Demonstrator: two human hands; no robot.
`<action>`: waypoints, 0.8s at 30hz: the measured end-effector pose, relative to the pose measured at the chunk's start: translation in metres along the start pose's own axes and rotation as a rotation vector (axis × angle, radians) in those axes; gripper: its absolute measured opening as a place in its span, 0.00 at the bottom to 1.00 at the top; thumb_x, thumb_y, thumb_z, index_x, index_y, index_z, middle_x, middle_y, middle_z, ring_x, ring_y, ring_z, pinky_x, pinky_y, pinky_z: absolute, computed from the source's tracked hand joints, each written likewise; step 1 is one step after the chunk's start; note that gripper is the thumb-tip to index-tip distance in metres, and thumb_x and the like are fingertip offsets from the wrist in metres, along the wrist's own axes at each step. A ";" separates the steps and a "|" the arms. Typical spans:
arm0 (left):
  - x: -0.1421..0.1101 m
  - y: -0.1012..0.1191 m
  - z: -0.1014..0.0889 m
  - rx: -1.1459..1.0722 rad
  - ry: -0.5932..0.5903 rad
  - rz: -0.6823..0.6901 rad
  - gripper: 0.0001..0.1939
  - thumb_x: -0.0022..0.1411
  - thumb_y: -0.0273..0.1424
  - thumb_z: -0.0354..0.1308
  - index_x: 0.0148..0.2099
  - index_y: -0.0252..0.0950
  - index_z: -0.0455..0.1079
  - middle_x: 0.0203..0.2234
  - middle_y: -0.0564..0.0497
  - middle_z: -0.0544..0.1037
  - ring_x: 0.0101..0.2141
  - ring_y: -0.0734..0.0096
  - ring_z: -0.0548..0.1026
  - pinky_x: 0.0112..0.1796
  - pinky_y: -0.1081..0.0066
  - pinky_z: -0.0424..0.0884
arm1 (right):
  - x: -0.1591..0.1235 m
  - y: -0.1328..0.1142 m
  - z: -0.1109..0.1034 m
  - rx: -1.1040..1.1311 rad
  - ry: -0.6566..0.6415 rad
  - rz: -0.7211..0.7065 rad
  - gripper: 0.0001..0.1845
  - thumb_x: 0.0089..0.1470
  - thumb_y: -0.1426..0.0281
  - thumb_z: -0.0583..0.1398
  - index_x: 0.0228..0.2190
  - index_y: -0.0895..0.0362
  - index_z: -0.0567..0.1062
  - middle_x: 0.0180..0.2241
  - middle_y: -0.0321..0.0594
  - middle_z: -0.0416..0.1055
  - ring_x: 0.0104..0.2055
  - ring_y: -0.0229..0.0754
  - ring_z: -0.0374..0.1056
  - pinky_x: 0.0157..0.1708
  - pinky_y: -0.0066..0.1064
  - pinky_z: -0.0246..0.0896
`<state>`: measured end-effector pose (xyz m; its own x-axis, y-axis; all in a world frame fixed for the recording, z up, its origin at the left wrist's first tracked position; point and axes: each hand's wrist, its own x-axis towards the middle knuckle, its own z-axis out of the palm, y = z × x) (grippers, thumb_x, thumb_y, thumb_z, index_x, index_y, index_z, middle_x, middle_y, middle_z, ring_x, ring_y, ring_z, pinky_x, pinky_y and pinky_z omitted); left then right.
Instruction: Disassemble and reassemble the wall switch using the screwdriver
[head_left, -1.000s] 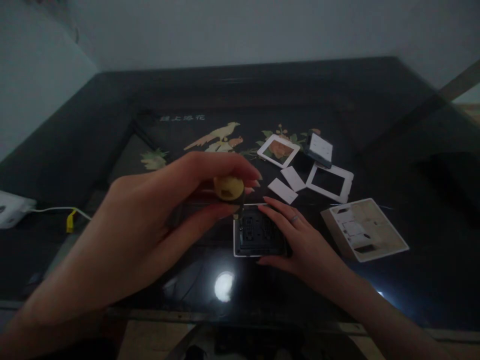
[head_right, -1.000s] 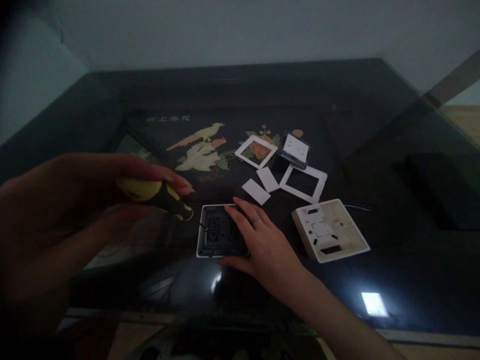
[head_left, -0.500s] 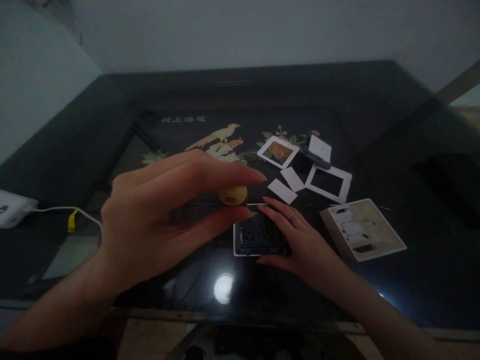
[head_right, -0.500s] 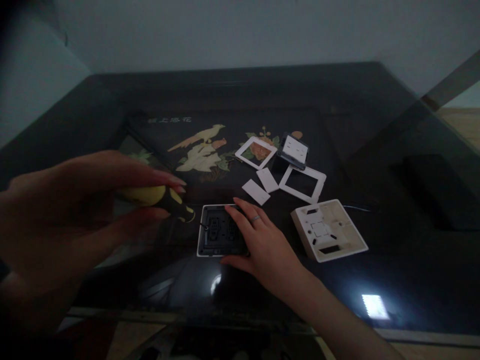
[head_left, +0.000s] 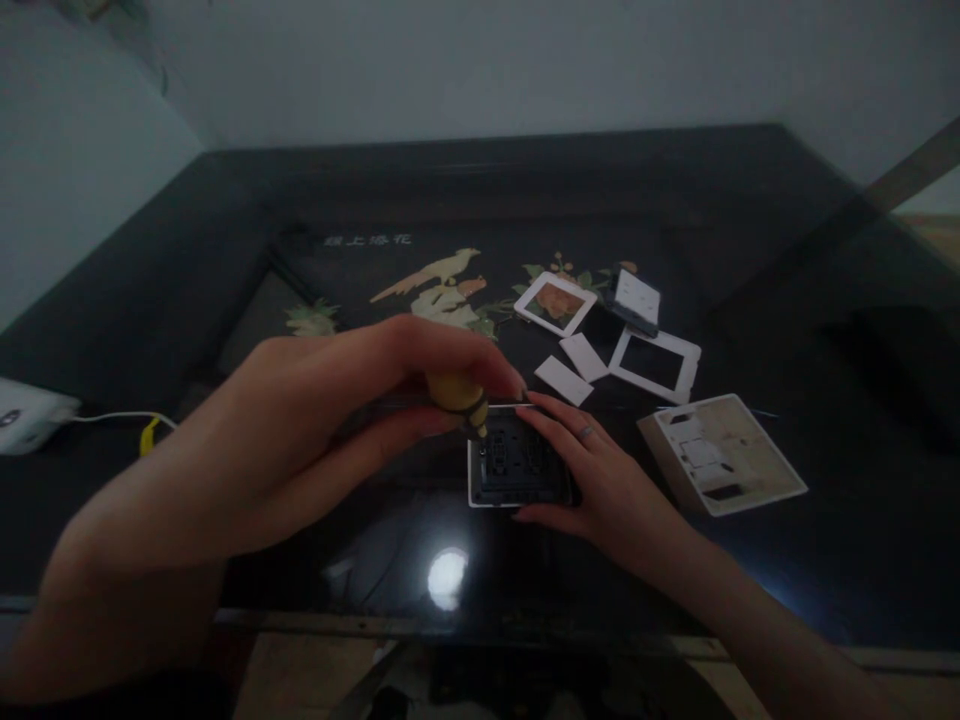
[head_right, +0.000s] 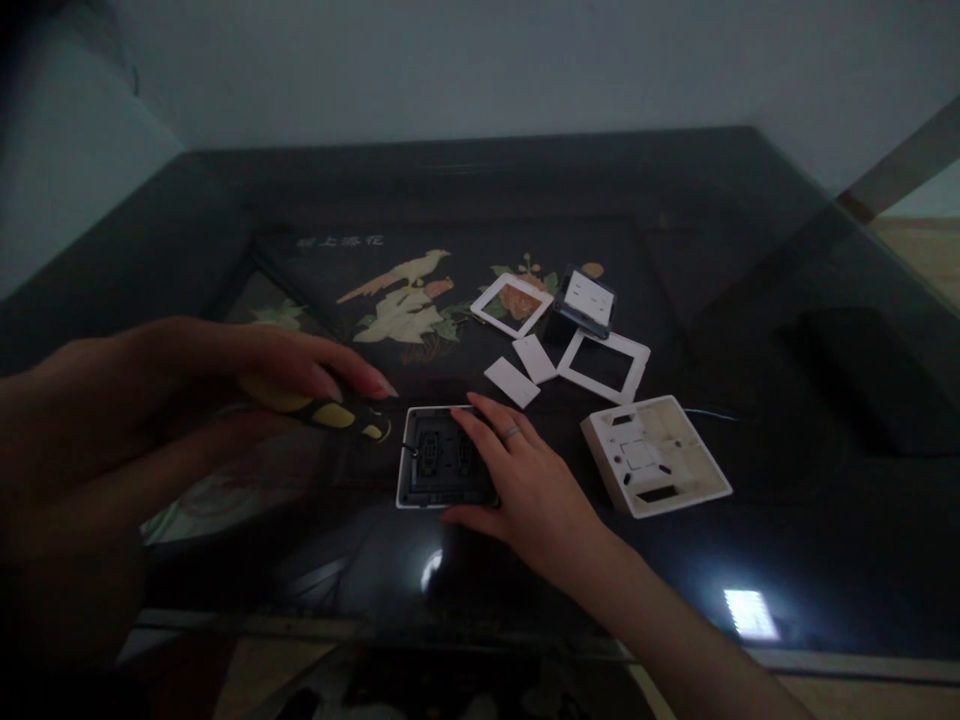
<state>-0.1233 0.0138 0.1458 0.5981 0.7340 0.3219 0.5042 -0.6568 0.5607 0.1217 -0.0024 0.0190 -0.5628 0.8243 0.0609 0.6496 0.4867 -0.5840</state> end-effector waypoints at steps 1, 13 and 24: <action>0.001 -0.003 -0.003 -0.003 -0.028 0.027 0.18 0.64 0.22 0.56 0.51 0.48 0.71 0.42 0.59 0.82 0.39 0.67 0.83 0.38 0.75 0.79 | 0.000 0.000 0.000 0.001 0.001 0.001 0.47 0.45 0.64 0.71 0.62 0.57 0.59 0.66 0.54 0.55 0.66 0.56 0.55 0.62 0.52 0.59; 0.001 -0.004 0.016 0.123 0.291 0.003 0.13 0.60 0.29 0.66 0.48 0.45 0.75 0.40 0.59 0.82 0.36 0.73 0.81 0.42 0.77 0.77 | 0.001 0.000 -0.002 0.009 -0.016 0.018 0.46 0.46 0.64 0.71 0.62 0.55 0.59 0.67 0.53 0.54 0.67 0.56 0.54 0.62 0.54 0.58; -0.003 0.001 0.003 0.027 0.053 -0.042 0.14 0.66 0.28 0.56 0.51 0.49 0.73 0.42 0.57 0.82 0.42 0.65 0.82 0.42 0.73 0.80 | 0.001 -0.002 -0.003 0.011 -0.021 0.014 0.46 0.46 0.65 0.71 0.62 0.57 0.59 0.66 0.54 0.54 0.67 0.56 0.54 0.63 0.53 0.56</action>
<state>-0.1225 0.0103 0.1435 0.5428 0.7686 0.3385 0.5454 -0.6291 0.5539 0.1211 -0.0020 0.0224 -0.5645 0.8246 0.0359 0.6518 0.4720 -0.5937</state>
